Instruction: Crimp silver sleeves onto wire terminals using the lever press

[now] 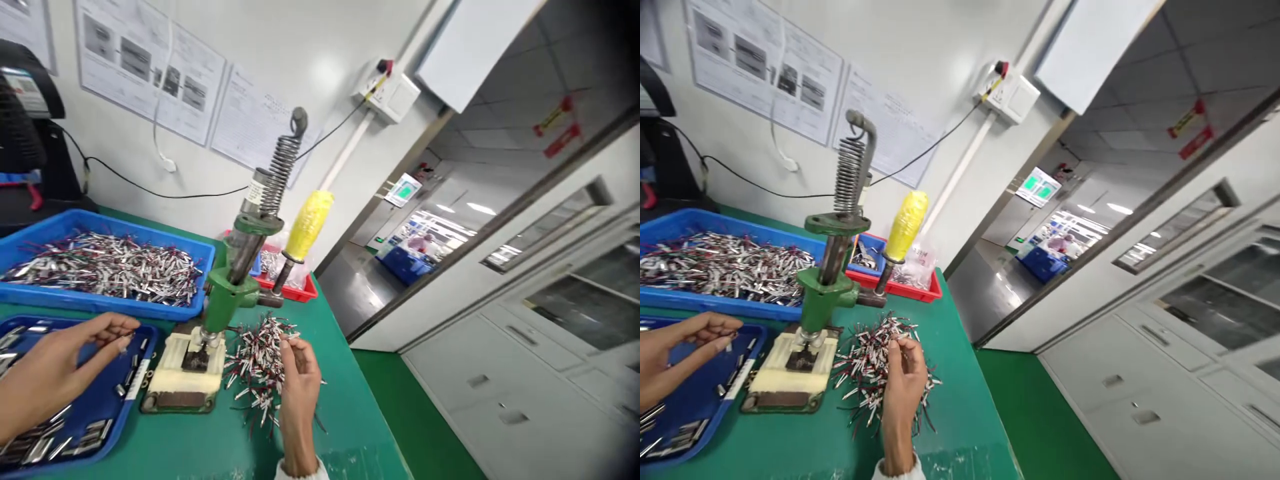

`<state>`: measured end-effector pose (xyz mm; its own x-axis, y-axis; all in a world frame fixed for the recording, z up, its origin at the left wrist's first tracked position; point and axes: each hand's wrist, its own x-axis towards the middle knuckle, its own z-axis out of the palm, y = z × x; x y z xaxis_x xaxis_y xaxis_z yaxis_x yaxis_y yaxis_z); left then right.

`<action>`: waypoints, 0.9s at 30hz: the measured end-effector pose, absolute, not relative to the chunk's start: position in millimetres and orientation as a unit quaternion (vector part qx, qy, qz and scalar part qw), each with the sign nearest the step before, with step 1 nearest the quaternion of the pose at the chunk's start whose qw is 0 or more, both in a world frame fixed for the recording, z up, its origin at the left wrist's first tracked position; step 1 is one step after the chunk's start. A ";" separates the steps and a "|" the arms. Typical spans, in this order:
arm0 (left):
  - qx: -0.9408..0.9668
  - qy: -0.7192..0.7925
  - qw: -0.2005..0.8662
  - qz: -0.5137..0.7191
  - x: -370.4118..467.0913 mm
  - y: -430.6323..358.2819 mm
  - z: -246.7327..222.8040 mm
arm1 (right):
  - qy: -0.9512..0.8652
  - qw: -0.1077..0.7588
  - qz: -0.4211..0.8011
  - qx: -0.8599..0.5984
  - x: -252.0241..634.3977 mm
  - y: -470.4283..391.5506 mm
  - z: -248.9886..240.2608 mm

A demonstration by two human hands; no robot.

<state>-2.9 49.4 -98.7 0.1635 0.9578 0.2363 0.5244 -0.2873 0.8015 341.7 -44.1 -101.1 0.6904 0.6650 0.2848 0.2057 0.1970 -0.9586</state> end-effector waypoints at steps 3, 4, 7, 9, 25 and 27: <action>0.719 0.508 0.299 0.368 5.1 45.3 -88.8 | -0.318 0.701 0.194 -0.608 335.9 -49.0 -95.3; 0.719 0.502 0.304 0.373 6.9 42.9 -84.8 | -0.313 0.701 0.201 -0.609 332.5 -50.6 -93.7; 0.703 0.488 0.331 0.397 9.3 36.1 -76.1 | -0.338 0.677 0.221 -0.615 314.9 -56.6 -90.6; 0.686 0.475 0.356 0.420 9.7 33.0 -74.5 | -0.383 0.645 0.227 -0.621 297.1 -60.6 -89.4; 0.599 0.421 0.474 0.489 9.1 22.5 -69.7 | -0.336 0.602 0.421 -0.589 225.4 -40.8 -97.1; 0.600 0.424 0.469 0.490 9.0 22.1 -69.1 | -0.326 0.580 0.457 -0.591 226.6 -41.3 -95.3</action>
<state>9.0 22.1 -69.1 0.1596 0.9685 0.1909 0.0495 -0.2010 0.9783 226.6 -41.3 -95.3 0.3694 0.9149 -0.1627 -0.1456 -0.1159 -0.9825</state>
